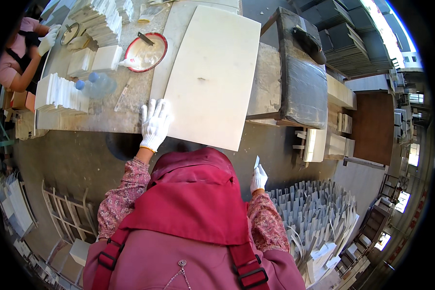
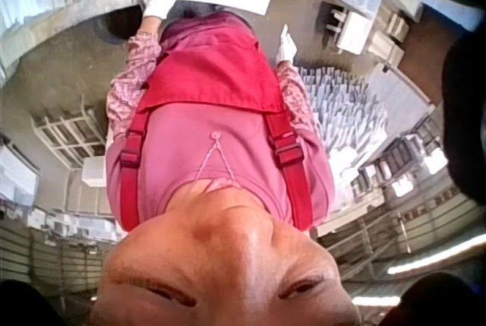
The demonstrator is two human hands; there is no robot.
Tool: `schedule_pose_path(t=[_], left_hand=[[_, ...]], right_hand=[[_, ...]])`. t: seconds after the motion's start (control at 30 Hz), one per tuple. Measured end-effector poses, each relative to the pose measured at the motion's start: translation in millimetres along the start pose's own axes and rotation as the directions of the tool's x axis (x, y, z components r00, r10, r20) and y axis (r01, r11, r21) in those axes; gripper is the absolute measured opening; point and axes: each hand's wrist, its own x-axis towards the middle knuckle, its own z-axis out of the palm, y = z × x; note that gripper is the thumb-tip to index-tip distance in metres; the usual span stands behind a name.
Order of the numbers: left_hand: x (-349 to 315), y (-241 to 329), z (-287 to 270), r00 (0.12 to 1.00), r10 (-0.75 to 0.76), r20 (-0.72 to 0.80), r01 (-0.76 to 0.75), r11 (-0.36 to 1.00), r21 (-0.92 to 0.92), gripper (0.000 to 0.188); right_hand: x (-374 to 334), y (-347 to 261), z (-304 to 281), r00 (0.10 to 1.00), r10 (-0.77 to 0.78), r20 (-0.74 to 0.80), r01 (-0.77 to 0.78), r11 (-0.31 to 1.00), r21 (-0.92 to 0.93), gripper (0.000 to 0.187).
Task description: The person scrapes the surface of a large white stone slab using a metal scraper tool. They repeatedly scrape different sections of the slab, then lift and flip the slab to work on the other side. The person also moves the slab to a wooden rack and retrieves another slab to continue the scraping process.
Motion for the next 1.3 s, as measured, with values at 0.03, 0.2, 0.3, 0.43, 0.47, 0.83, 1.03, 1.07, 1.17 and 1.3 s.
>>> schedule_pose_path(t=[0.03,0.2,0.3,0.43,0.47,0.83,1.03,1.07,1.17,1.3], left_hand=[[-10.2,-0.4,0.8,1.000,-0.006,0.011,0.006,1.000,0.000,0.056],[-61.2,2.2,0.3,0.999,0.003,0.043,-0.003,1.000,-0.001,0.056],[-50.6,0.9,2.7,0.998,0.038,0.046,-0.040,0.998,0.045,0.057],[-12.1,2.5,-3.5,0.998,0.047,0.032,-0.048,0.998,0.036,0.055],[-7.4,1.9,-3.9,0.998,0.051,0.023,-0.052,0.998,0.038,0.055],[-53.0,7.8,-3.9,0.996,0.045,0.078,-0.056,0.989,0.139,0.057],[-4.9,8.5,-2.9,0.997,0.037,0.067,-0.045,0.990,0.133,0.059],[1.4,10.8,-3.3,0.998,0.027,0.064,-0.036,0.989,0.144,0.060],[9.7,27.3,11.5,0.994,0.103,0.035,-0.107,0.986,0.126,0.064],[19.1,89.3,29.2,0.917,0.380,0.119,-0.367,0.923,-0.114,0.067]], right_hand=[[1.7,1.3,2.7,1.000,-0.030,0.005,0.030,1.000,0.002,0.030],[2.4,4.0,10.8,0.999,-0.026,0.039,0.026,1.000,-0.007,0.042],[5.1,13.3,12.4,1.000,0.004,0.027,-0.003,0.999,-0.051,0.041],[3.7,0.4,19.9,0.999,0.036,0.024,-0.034,0.997,-0.070,0.040],[5.2,-4.1,20.6,0.999,0.019,0.036,-0.017,0.998,-0.056,0.040],[14.1,15.8,15.0,0.999,-0.016,0.035,0.018,0.999,-0.046,0.044],[16.1,31.2,9.3,1.000,-0.011,0.000,0.011,0.999,-0.046,0.043],[15.4,28.7,10.0,1.000,-0.010,0.001,0.010,0.999,-0.046,0.043],[11.1,23.9,10.0,1.000,-0.030,0.004,0.030,0.999,-0.033,0.042],[3.3,29.5,7.7,0.997,-0.070,0.025,0.071,0.997,-0.040,0.041]])
